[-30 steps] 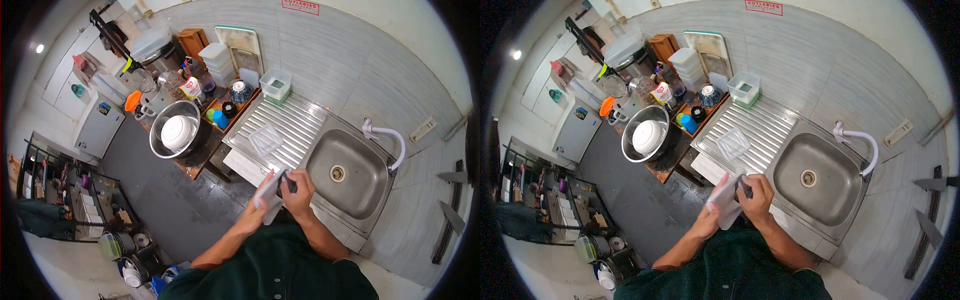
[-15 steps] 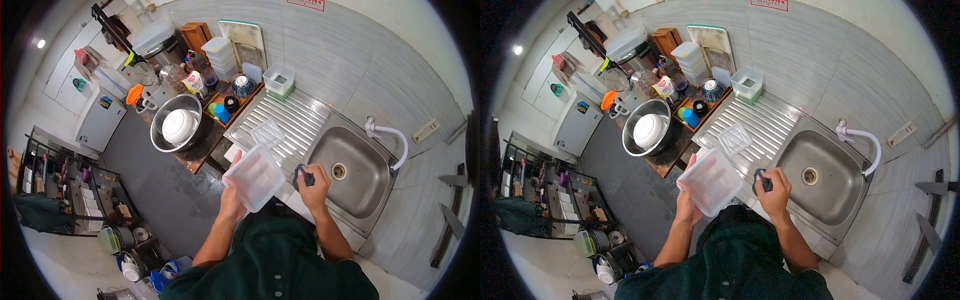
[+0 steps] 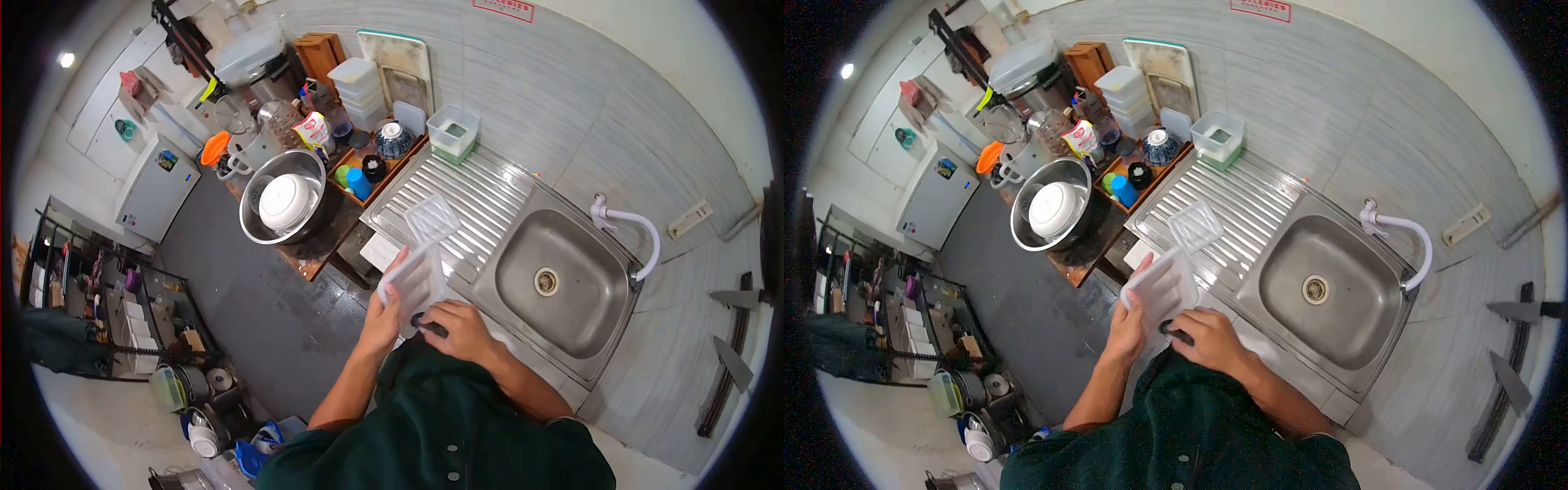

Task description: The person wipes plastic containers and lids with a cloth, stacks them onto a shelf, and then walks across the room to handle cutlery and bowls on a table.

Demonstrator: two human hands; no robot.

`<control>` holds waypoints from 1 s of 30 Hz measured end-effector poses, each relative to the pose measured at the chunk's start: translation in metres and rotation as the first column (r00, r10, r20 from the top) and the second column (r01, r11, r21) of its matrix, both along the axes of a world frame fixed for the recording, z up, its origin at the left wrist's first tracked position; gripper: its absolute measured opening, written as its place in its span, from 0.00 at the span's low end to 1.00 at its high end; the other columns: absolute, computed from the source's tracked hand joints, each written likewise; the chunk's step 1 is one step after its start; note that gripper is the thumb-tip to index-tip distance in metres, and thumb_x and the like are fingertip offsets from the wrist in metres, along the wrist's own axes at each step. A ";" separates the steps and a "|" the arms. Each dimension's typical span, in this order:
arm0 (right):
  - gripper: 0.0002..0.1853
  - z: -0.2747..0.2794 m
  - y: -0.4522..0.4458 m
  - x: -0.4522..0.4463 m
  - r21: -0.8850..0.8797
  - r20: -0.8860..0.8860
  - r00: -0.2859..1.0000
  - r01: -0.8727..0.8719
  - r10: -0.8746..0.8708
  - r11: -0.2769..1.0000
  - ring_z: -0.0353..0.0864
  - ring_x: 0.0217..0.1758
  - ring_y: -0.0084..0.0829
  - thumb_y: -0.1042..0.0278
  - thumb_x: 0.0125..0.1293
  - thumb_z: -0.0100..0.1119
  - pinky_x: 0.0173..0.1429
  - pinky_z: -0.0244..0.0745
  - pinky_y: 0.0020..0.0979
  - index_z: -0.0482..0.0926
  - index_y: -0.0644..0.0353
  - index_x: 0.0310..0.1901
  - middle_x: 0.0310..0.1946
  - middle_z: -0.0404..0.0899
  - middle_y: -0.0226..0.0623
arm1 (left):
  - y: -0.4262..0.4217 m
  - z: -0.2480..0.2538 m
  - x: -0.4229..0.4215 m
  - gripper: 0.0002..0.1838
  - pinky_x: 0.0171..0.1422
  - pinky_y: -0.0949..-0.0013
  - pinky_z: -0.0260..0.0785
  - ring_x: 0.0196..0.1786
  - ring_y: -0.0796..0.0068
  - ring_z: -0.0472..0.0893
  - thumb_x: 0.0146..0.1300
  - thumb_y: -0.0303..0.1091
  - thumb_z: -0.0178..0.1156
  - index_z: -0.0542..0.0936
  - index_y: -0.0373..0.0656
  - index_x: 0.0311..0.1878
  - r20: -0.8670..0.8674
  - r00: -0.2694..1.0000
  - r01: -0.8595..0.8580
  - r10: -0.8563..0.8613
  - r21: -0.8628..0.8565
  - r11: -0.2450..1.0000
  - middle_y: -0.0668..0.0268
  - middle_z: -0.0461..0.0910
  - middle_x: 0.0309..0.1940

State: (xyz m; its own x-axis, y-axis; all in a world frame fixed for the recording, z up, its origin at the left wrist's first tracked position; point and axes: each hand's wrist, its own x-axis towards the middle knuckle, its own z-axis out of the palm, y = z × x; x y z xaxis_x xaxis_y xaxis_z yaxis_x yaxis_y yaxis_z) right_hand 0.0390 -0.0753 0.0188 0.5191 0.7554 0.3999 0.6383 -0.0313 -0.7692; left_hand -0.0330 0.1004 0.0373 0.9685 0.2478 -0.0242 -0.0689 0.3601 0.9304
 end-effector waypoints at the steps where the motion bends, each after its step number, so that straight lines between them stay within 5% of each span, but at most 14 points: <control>1: 0.08 -0.002 -0.004 0.003 -0.046 -0.016 0.999 0.035 -0.035 0.998 0.87 0.42 0.49 0.71 0.60 0.73 0.48 0.82 0.42 0.84 0.61 0.39 0.37 0.87 0.44 | 0.004 0.000 -0.003 0.42 0.80 0.46 0.68 0.78 0.52 0.72 0.82 0.63 0.43 0.52 0.48 0.89 0.014 0.999 -0.030 0.030 0.002 1.000 0.53 0.65 0.82; 6: 0.07 -0.017 -0.029 0.020 -0.176 0.012 0.962 0.272 -0.274 0.946 0.86 0.39 0.52 0.69 0.64 0.70 0.43 0.80 0.48 0.83 0.60 0.40 0.35 0.85 0.46 | 0.018 0.018 -0.008 0.49 0.78 0.38 0.70 0.78 0.44 0.71 0.76 0.70 0.46 0.49 0.50 0.89 0.018 0.995 -0.096 0.103 -0.236 0.967 0.52 0.62 0.83; 9: 0.07 -0.020 -0.043 0.018 -0.214 -0.120 0.915 0.356 -0.386 0.910 0.86 0.38 0.53 0.71 0.64 0.71 0.43 0.80 0.44 0.83 0.63 0.40 0.35 0.85 0.49 | 0.018 0.018 -0.013 0.49 0.74 0.36 0.73 0.75 0.44 0.75 0.76 0.70 0.50 0.52 0.49 0.88 0.016 0.994 -0.099 0.110 -0.324 0.941 0.49 0.66 0.79; 12: 0.06 -0.036 -0.057 0.017 -0.195 -0.203 0.872 0.409 -0.445 0.891 0.87 0.35 0.43 0.73 0.67 0.70 0.42 0.79 0.38 0.82 0.64 0.38 0.31 0.85 0.44 | 0.011 0.004 -0.015 0.36 0.67 0.38 0.81 0.65 0.44 0.82 0.82 0.58 0.52 0.65 0.44 0.81 -0.114 0.982 -0.182 0.148 -0.414 0.892 0.51 0.77 0.67; 14: 0.06 -0.042 -0.063 0.017 -0.215 -0.493 0.754 0.377 -0.433 0.901 0.86 0.38 0.30 0.70 0.72 0.67 0.46 0.78 0.32 0.81 0.63 0.42 0.33 0.85 0.33 | 0.003 -0.007 -0.012 0.26 0.58 0.46 0.87 0.53 0.52 0.88 0.82 0.50 0.58 0.75 0.39 0.70 -0.309 0.939 -0.254 0.153 -0.319 0.913 0.56 0.83 0.53; 15: 0.06 -0.041 -0.063 0.015 -0.219 -0.493 0.754 0.375 -0.434 0.901 0.86 0.38 0.30 0.70 0.72 0.67 0.46 0.78 0.32 0.81 0.63 0.42 0.33 0.85 0.33 | -0.001 -0.015 -0.010 0.20 0.52 0.50 0.88 0.47 0.60 0.89 0.80 0.43 0.63 0.79 0.36 0.62 -0.328 0.934 -0.251 0.138 -0.331 0.910 0.61 0.85 0.46; 17: 0.09 -0.039 -0.061 0.009 0.124 -0.921 0.389 0.377 -0.036 0.918 0.83 0.45 0.23 0.64 0.78 0.62 0.52 0.77 0.28 0.78 0.61 0.49 0.40 0.83 0.28 | -0.016 -0.024 -0.007 0.20 0.51 0.58 0.87 0.47 0.68 0.88 0.78 0.40 0.66 0.79 0.35 0.61 -0.364 0.928 -0.164 0.078 -0.212 0.963 0.62 0.85 0.45; 18: 0.24 -0.036 -0.060 0.006 0.224 -0.966 0.211 0.395 0.149 0.891 0.83 0.53 0.25 0.55 0.73 0.68 0.57 0.78 0.29 0.76 0.60 0.62 0.52 0.83 0.32 | -0.024 -0.028 -0.006 0.19 0.54 0.63 0.83 0.47 0.72 0.86 0.75 0.40 0.70 0.81 0.35 0.58 -0.371 0.925 -0.136 0.079 -0.128 0.982 0.61 0.86 0.48; 21: 0.36 -0.016 -0.044 -0.012 0.396 -0.908 0.289 0.364 0.302 0.843 0.82 0.56 0.27 0.48 0.67 0.72 0.61 0.78 0.29 0.71 0.61 0.68 0.55 0.80 0.34 | -0.043 -0.032 -0.002 0.21 0.57 0.66 0.80 0.50 0.74 0.84 0.73 0.39 0.72 0.80 0.34 0.60 -0.309 0.949 -0.047 0.066 0.068 0.997 0.62 0.86 0.49; 23: 0.43 -0.022 -0.044 -0.012 0.308 -0.906 0.378 0.287 0.188 0.907 0.81 0.56 0.29 0.47 0.60 0.75 0.64 0.77 0.32 0.69 0.61 0.72 0.57 0.78 0.35 | -0.045 -0.048 -0.002 0.25 0.60 0.68 0.77 0.53 0.75 0.83 0.72 0.38 0.73 0.77 0.34 0.63 -0.304 0.949 -0.040 0.079 0.135 0.990 0.63 0.85 0.51; 25: 0.35 -0.012 -0.040 -0.011 0.316 -0.906 0.384 0.331 0.178 0.889 0.80 0.56 0.29 0.57 0.61 0.74 0.63 0.76 0.35 0.72 0.62 0.66 0.56 0.78 0.35 | -0.044 -0.056 -0.002 0.28 0.64 0.65 0.75 0.60 0.72 0.80 0.72 0.36 0.73 0.74 0.34 0.69 -0.215 0.957 -0.089 0.197 0.429 0.899 0.57 0.81 0.59; 26: 0.35 -0.014 -0.041 -0.009 0.317 -0.906 0.383 0.330 0.181 0.889 0.80 0.56 0.29 0.57 0.61 0.74 0.63 0.76 0.35 0.72 0.62 0.66 0.56 0.78 0.35 | -0.044 -0.044 -0.004 0.28 0.64 0.65 0.75 0.60 0.72 0.80 0.72 0.36 0.73 0.74 0.34 0.69 -0.215 0.956 -0.091 0.199 0.430 0.898 0.57 0.81 0.59; 28: 0.25 -0.021 -0.046 -0.003 0.064 -0.723 0.676 0.269 -0.141 0.961 0.77 0.57 0.29 0.65 0.64 0.70 0.64 0.74 0.36 0.74 0.64 0.59 0.55 0.77 0.38 | -0.045 -0.011 -0.007 0.32 0.73 0.60 0.69 0.71 0.66 0.74 0.76 0.37 0.68 0.69 0.34 0.75 -0.047 0.929 -0.146 0.366 0.865 0.481 0.52 0.73 0.70; 30: 0.22 -0.016 -0.040 -0.005 0.042 -0.643 0.739 0.295 -0.200 0.955 0.77 0.55 0.30 0.64 0.67 0.68 0.63 0.73 0.34 0.74 0.64 0.58 0.53 0.77 0.38 | -0.043 -0.025 -0.007 0.36 0.78 0.57 0.63 0.75 0.61 0.69 0.75 0.42 0.68 0.67 0.35 0.78 -0.022 0.976 -0.118 0.219 0.785 0.609 0.51 0.68 0.74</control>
